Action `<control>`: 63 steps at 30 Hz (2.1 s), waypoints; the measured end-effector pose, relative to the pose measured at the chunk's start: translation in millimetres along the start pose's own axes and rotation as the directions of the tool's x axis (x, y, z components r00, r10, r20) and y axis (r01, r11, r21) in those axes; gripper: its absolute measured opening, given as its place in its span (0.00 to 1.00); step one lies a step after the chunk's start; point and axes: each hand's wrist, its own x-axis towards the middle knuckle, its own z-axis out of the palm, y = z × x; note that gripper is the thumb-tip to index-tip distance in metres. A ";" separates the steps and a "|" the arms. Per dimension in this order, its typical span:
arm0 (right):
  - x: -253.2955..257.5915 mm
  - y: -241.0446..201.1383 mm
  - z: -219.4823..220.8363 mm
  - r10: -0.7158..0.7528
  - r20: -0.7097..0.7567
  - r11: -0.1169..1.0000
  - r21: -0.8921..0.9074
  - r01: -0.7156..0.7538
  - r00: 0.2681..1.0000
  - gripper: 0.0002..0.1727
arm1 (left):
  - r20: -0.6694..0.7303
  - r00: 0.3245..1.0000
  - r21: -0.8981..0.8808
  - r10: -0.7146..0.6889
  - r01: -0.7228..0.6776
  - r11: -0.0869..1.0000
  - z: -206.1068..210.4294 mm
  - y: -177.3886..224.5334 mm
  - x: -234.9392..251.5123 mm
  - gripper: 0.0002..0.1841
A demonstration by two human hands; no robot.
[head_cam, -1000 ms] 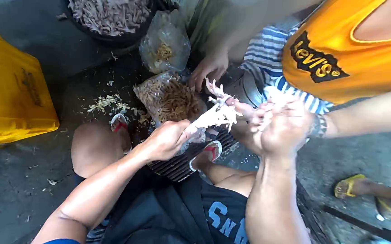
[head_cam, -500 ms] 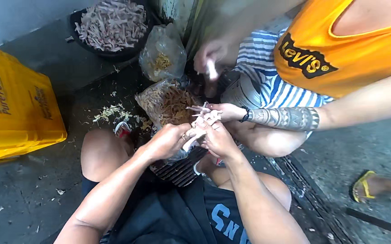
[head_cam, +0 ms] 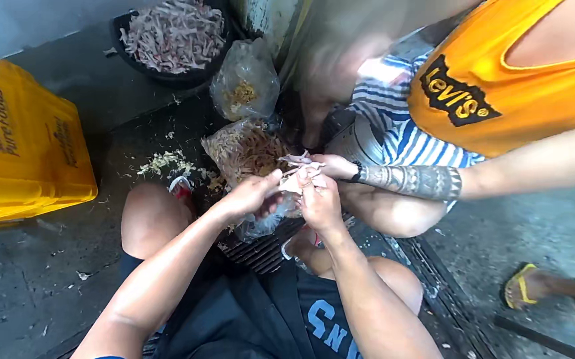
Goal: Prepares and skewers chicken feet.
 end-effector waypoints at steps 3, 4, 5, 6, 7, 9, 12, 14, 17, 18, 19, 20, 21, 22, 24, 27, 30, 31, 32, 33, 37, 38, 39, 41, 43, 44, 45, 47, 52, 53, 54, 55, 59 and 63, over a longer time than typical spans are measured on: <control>3.2 -3.6 -11.0 -0.217 0.056 0.865 -0.452 0.218 0.975 0.16 | 0.101 0.994 0.058 0.051 -0.057 0.997 8.9 -3.5 -3.2 0.26; 5.1 -6.4 -13.1 -0.294 0.080 0.775 -0.563 0.286 0.953 0.18 | 0.086 0.993 0.161 0.080 -0.093 0.983 8.2 -1.3 -4.0 0.26; 7.5 -8.1 -14.2 -0.369 0.089 0.689 -0.642 0.336 0.925 0.20 | 0.069 0.992 0.260 0.106 -0.120 0.958 7.7 3.8 -6.3 0.27; 10.2 -9.5 -15.4 -0.439 0.077 0.618 -0.698 0.363 0.895 0.20 | 0.054 0.991 0.323 0.125 -0.136 0.937 7.5 9.8 -9.6 0.27; 13.6 -10.8 -18.8 -0.488 0.039 0.570 -0.742 0.352 0.872 0.19 | 0.048 0.989 0.339 0.142 -0.150 0.929 7.2 14.4 -12.9 0.27; 21.2 -15.0 -40.3 -0.450 -0.115 0.582 -0.790 0.193 0.886 0.19 | 0.053 0.987 0.285 0.154 -0.162 0.945 4.8 16.6 -22.9 0.26; 32.0 -21.5 -83.8 -0.329 -0.331 0.758 -0.651 0.038 0.885 0.25 | -0.036 0.978 0.120 0.205 -0.199 0.973 -9.8 6.7 -25.1 0.23; 27.6 -15.6 -82.8 -0.297 -0.311 0.853 -0.512 0.105 0.903 0.24 | -0.147 0.952 0.167 0.267 -0.242 0.956 -19.9 0.1 -15.2 0.23; 12.0 -9.6 -45.3 -0.133 -0.044 0.962 -0.245 0.118 0.990 0.21 | -0.234 0.923 0.222 0.304 -0.254 0.941 -26.9 -2.0 -4.2 0.25; 6.7 -10.8 -30.8 -0.047 0.040 0.985 -0.165 0.053 0.998 0.20 | -0.234 0.927 0.190 0.292 -0.251 0.949 -25.5 -2.0 -3.0 0.25; 4.0 -10.7 -18.4 0.015 0.110 0.996 -0.091 -0.005 0.994 0.21 | -0.227 0.937 0.130 0.267 -0.243 0.961 -22.5 -1.2 -2.1 0.25; 3.0 -7.8 -8.2 0.054 0.161 0.998 -0.020 -0.051 0.986 0.22 | -0.213 0.946 0.058 0.245 -0.239 0.969 -18.3 0.1 -1.8 0.25; 2.5 -1.8 -0.2 0.067 0.198 0.995 0.060 -0.081 0.978 0.22 | -0.200 0.951 0.003 0.237 -0.242 0.970 -13.6 1.6 -1.8 0.25; 2.2 5.1 6.5 0.069 0.223 0.983 0.153 -0.104 0.973 0.23 | -0.191 0.950 -0.008 0.246 -0.252 0.968 -9.8 2.5 -1.8 0.25; 1.2 14.8 15.6 0.062 0.249 0.940 0.312 -0.141 0.967 0.26 | -0.169 0.936 0.140 0.309 -0.287 0.948 -8.3 2.1 -2.0 0.25; 0.3 11.7 22.4 0.041 0.182 0.944 0.315 -0.098 0.982 0.26 | -0.145 0.933 0.358 0.329 -0.260 0.897 -9.7 -2.5 -1.2 0.24; 0.8 3.4 22.2 0.027 0.071 0.999 -0.046 -0.024 0.997 0.25 | -0.152 0.942 0.424 0.298 -0.210 0.881 -9.3 -5.4 -1.1 0.23; 2.6 1.1 22.1 0.021 0.029 0.984 -0.177 -0.015 0.999 0.24 | -0.178 0.941 0.452 0.287 -0.181 0.873 -6.6 -5.0 -1.2 0.22; 5.1 0.2 22.9 0.019 -0.021 0.956 -0.294 -0.025 1.000 0.24 | -0.220 0.936 0.483 0.275 -0.141 0.864 -1.8 -4.7 -1.4 0.21; 8.6 0.3 23.3 0.030 -0.080 0.919 -0.390 -0.059 0.996 0.25 | -0.272 0.923 0.509 0.271 -0.101 0.855 4.8 -5.2 -2.0 0.20; 31.3 8.1 0.7 -0.022 -0.241 0.826 -0.552 -0.118 0.970 0.27 | -0.373 0.825 0.603 0.425 -0.133 0.787 18.7 -5.3 -9.2 0.16; 31.2 3.6 -4.6 -0.047 -0.230 0.849 -0.522 -0.082 0.972 0.28 | -0.365 0.806 0.599 0.465 -0.179 0.781 16.3 -6.0 -9.5 0.15; 27.6 -2.8 -7.7 -0.054 -0.197 0.882 -0.470 -0.046 0.979 0.27 | -0.356 0.793 0.584 0.495 -0.224 0.780 12.3 -8.1 -8.3 0.14; 18.2 -7.1 -9.6 -0.050 -0.091 0.957 -0.288 0.021 0.995 0.25 | -0.356 0.759 0.577 0.546 -0.281 0.767 4.3 -12.4 -3.0 0.13; 11.8 0.8 -5.4 -0.017 -0.031 1.000 0.020 0.017 0.999 0.22 | -0.372 0.704 0.595 0.605 -0.320 0.737 -0.8 -14.8 2.0 0.12; 10.3 4.6 -4.3 0.006 -0.022 0.985 0.173 -0.002 1.000 0.20 | -0.379 0.662 0.607 0.647 -0.350 0.714 -1.3 -15.3 3.4 0.13; 10.3 5.6 -4.3 0.032 -0.022 0.957 0.289 -0.024 0.999 0.19 | -0.383 0.611 0.621 0.693 -0.385 0.683 -1.0 -14.6 3.8 0.13; 13.9 3.1 -7.3 0.062 -0.031 0.907 0.419 -0.043 0.998 0.18 | -0.367 0.483 0.663 0.795 -0.464 0.588 -1.9 -9.7 0.6 0.13; 21.6 -5.3 -20.0 0.024 0.048 0.887 0.460 -0.043 0.999 0.21 | -0.292 0.369 0.842 0.882 -0.339 0.420 -37.0 27.5 -3.2 0.14; 21.9 -7.0 -22.9 0.017 0.069 0.907 0.418 -0.045 0.997 0.21 | -0.332 0.433 0.867 0.838 -0.211 0.452 -51.9 44.7 2.5 0.15; 22.1 -8.4 -25.7 0.012 0.087 0.932 0.359 -0.042 0.996 0.21 | -0.405 0.483 0.866 0.776 -0.070 0.495 -71.1 65.8 13.4 0.17; 21.2 -9.3 -27.4 0.010 0.109 0.955 0.294 -0.041 0.994 0.21 | -0.504 0.492 0.832 0.710 0.058 0.551 -96.1 85.9 28.0 0.21; 14.1 -12.8 -26.3 0.022 0.153 0.989 0.139 -0.044 0.988 0.19 | -0.880 0.213 0.473 0.426 0.490 0.732 -195.6 119.0 72.4 0.40; 8.8 -20.6 -30.6 -0.004 0.173 0.995 0.095 -0.013 0.985 0.18 | -0.830 0.491 0.539 0.266 0.582 0.609 -162.2 49.2 73.8 0.35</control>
